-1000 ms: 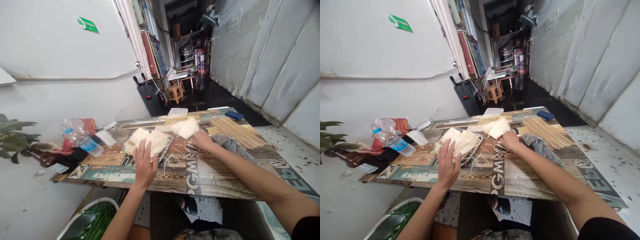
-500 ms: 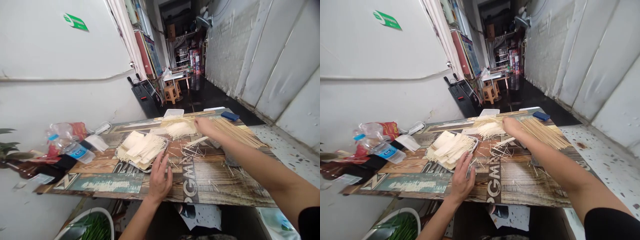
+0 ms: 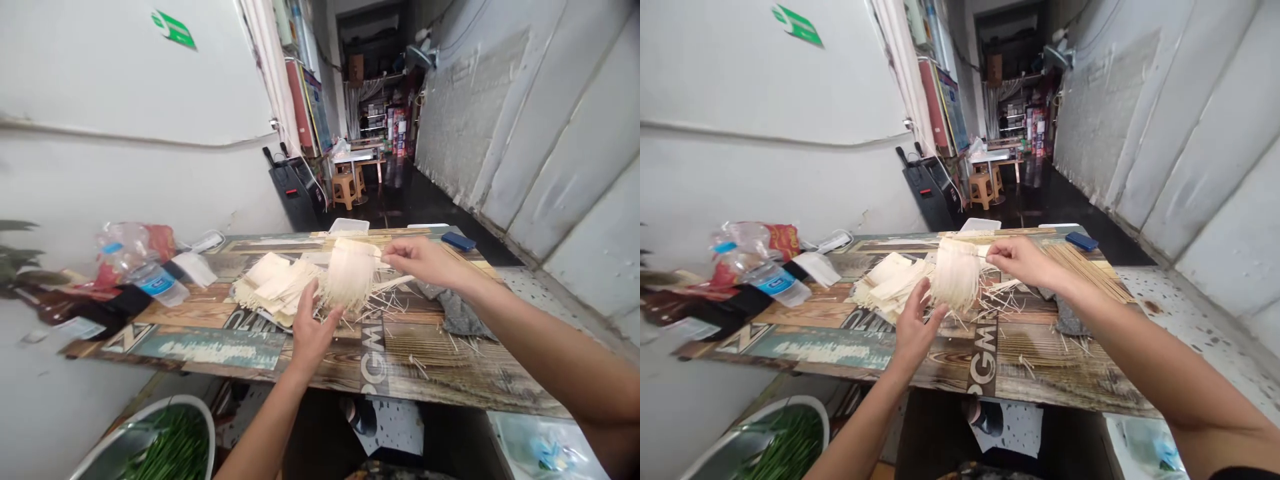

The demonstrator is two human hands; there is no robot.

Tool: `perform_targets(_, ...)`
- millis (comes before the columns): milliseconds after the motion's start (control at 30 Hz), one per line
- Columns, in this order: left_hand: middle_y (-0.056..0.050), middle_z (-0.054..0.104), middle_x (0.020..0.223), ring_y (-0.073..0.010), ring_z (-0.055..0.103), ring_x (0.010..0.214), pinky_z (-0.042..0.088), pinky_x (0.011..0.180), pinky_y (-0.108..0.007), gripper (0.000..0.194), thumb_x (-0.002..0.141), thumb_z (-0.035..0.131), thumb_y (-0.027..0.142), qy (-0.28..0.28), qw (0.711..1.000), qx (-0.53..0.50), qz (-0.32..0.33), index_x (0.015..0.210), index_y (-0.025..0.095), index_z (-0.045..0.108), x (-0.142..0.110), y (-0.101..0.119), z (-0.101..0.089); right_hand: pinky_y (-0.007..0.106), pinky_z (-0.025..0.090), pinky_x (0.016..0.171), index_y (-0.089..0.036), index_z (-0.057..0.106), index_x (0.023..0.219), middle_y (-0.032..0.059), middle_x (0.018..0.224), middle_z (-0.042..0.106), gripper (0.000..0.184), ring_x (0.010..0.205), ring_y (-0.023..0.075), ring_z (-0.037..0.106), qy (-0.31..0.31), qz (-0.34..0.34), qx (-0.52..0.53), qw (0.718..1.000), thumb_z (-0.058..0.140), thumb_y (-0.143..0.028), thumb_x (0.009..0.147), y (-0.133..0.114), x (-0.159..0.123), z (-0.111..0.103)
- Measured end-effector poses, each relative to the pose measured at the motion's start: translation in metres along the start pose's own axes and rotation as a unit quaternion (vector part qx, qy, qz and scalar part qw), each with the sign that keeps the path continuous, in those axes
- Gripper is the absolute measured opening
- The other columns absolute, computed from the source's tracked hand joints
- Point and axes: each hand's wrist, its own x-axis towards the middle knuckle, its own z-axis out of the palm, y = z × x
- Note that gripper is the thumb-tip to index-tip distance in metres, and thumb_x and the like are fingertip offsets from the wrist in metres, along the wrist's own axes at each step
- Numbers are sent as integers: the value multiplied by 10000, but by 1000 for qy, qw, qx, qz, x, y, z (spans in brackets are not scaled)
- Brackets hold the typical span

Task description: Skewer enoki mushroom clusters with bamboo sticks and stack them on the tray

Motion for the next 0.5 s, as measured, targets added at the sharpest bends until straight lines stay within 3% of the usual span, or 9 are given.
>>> perform_targets(67, -144, 519, 1388, -278, 503, 1262, 396, 1062, -392, 672, 779, 692, 456, -44, 991, -120, -48, 1350, 165, 487, -4, 8, -8, 225, 332, 517, -163, 602, 772, -21, 636, 534, 265, 559, 95, 447, -46, -18, 64, 997, 499, -394, 849, -14, -3, 3)
perform_targets(167, -125, 657, 1211, -270, 587, 1154, 431, 1013, -372, 509, 790, 688, 444, -113, 952, -262, -112, 1196, 146, 614, -19, 15, -16, 228, 281, 487, -164, 601, 758, -30, 608, 500, 311, 521, 82, 393, -110, -3, 120, 987, 551, -464, 820, -26, 2, 10)
perform_targets(267, -113, 671, 1182, -253, 615, 1100, 456, 967, -364, 442, 817, 664, 414, -85, 933, -315, -152, 1175, 159, 622, -34, 14, -23, 230, 253, 463, -164, 608, 760, -38, 565, 481, 337, 486, 75, 357, -138, 32, 137, 980, 591, -500, 782, -29, 18, 19)
perform_targets(400, -128, 670, 1164, -230, 630, 1073, 477, 931, -336, 523, 763, 708, 375, 0, 929, -298, -218, 1216, 156, 567, -46, -1, -38, 234, 236, 425, -162, 616, 756, -33, 540, 499, 271, 435, 72, 322, -60, 56, 111, 990, 579, -429, 776, -36, 49, 32)
perform_targets(500, -120, 700, 1045, -208, 662, 971, 499, 893, -334, 528, 743, 710, 337, 10, 931, -281, -234, 1208, 141, 555, -53, -16, -44, 242, 274, 431, -146, 633, 797, -11, 568, 554, 170, 433, 84, 366, 33, 44, 31, 998, 505, -257, 785, -49, 75, 50)
